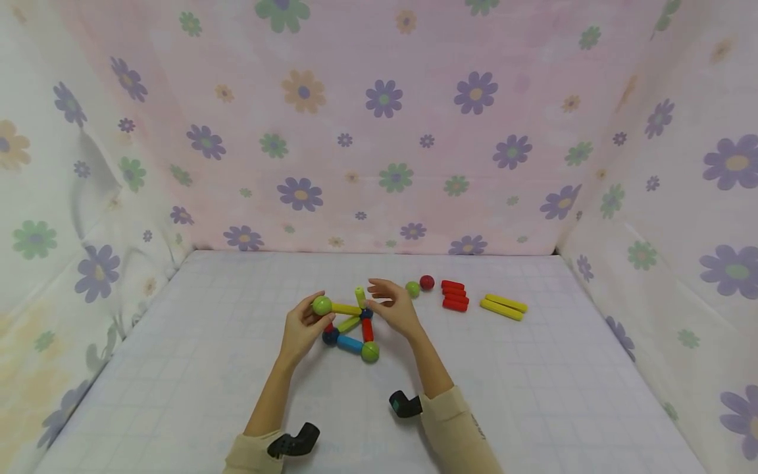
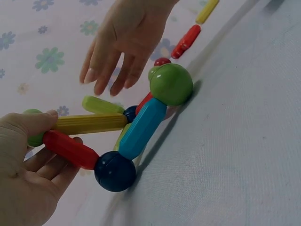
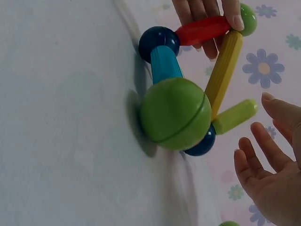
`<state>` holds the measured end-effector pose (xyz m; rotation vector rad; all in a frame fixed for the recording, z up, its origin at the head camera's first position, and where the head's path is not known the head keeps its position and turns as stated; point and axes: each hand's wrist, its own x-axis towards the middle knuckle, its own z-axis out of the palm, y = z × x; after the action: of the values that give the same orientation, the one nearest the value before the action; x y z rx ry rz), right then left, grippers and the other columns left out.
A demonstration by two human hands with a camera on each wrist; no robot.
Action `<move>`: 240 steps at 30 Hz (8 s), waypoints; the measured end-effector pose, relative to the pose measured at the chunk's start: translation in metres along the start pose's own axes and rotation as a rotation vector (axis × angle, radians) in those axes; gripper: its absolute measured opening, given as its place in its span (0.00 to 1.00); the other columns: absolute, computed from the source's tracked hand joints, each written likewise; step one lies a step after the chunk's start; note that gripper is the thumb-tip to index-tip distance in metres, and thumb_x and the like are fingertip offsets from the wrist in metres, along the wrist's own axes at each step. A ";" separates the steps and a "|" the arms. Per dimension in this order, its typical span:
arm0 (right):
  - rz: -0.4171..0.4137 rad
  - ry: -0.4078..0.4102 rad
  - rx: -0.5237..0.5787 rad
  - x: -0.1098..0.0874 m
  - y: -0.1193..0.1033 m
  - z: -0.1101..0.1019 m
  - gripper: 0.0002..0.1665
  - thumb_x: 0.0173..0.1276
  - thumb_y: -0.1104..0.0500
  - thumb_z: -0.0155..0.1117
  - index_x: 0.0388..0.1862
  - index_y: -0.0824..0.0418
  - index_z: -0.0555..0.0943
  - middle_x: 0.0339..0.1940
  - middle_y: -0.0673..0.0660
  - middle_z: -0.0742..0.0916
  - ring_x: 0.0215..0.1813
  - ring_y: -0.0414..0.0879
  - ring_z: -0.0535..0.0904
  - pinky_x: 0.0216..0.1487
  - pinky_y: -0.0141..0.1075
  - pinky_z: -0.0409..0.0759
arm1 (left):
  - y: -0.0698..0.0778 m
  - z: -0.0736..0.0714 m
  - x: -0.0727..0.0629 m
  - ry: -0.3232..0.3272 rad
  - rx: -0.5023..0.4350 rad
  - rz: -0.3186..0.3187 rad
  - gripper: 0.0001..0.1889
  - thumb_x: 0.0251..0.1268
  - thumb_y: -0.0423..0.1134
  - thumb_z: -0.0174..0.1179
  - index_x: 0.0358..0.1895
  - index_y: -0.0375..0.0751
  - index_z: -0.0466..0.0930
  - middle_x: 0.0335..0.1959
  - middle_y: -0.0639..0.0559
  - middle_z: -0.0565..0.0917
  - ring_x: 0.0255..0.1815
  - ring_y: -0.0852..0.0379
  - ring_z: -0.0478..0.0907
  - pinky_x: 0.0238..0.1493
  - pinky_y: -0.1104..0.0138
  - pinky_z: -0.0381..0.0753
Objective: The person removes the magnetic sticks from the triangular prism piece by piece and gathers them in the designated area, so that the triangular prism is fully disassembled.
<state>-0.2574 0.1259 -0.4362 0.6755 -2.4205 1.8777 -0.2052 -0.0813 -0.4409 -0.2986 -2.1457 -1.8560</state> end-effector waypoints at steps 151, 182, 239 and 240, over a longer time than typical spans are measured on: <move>0.486 0.398 -0.351 -0.065 0.087 -0.120 0.25 0.65 0.51 0.63 0.54 0.67 0.76 0.51 0.67 0.80 0.45 0.51 0.78 0.37 0.18 0.72 | -0.075 0.017 0.038 -0.178 0.049 -0.311 0.11 0.58 0.36 0.65 0.40 0.32 0.85 0.40 0.42 0.86 0.49 0.48 0.79 0.54 0.56 0.75; 0.327 0.247 -0.189 -0.062 0.061 -0.073 0.23 0.65 0.59 0.63 0.56 0.69 0.73 0.42 0.65 0.81 0.38 0.49 0.79 0.34 0.26 0.78 | -0.077 0.007 0.022 -0.197 0.019 -0.323 0.21 0.65 0.45 0.59 0.55 0.33 0.78 0.50 0.40 0.82 0.54 0.46 0.77 0.59 0.53 0.72; -0.203 -0.152 -0.132 -0.022 -0.035 0.057 0.17 0.59 0.77 0.57 0.49 0.77 0.76 0.44 0.71 0.82 0.34 0.62 0.79 0.35 0.39 0.81 | -0.008 -0.025 -0.009 -0.091 -0.250 -0.174 0.20 0.49 0.23 0.67 0.48 0.22 0.74 0.47 0.34 0.78 0.50 0.49 0.77 0.54 0.65 0.76; -0.210 -0.147 -0.136 -0.021 -0.030 0.058 0.18 0.59 0.77 0.57 0.50 0.77 0.75 0.45 0.71 0.82 0.34 0.61 0.79 0.35 0.39 0.81 | -0.008 -0.023 -0.009 -0.074 -0.266 -0.169 0.20 0.48 0.22 0.66 0.47 0.21 0.74 0.47 0.33 0.78 0.49 0.49 0.78 0.54 0.65 0.76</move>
<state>-0.2138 0.0735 -0.4300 1.0456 -2.4205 1.6224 -0.1979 -0.1052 -0.4485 -0.2508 -2.0248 -2.2647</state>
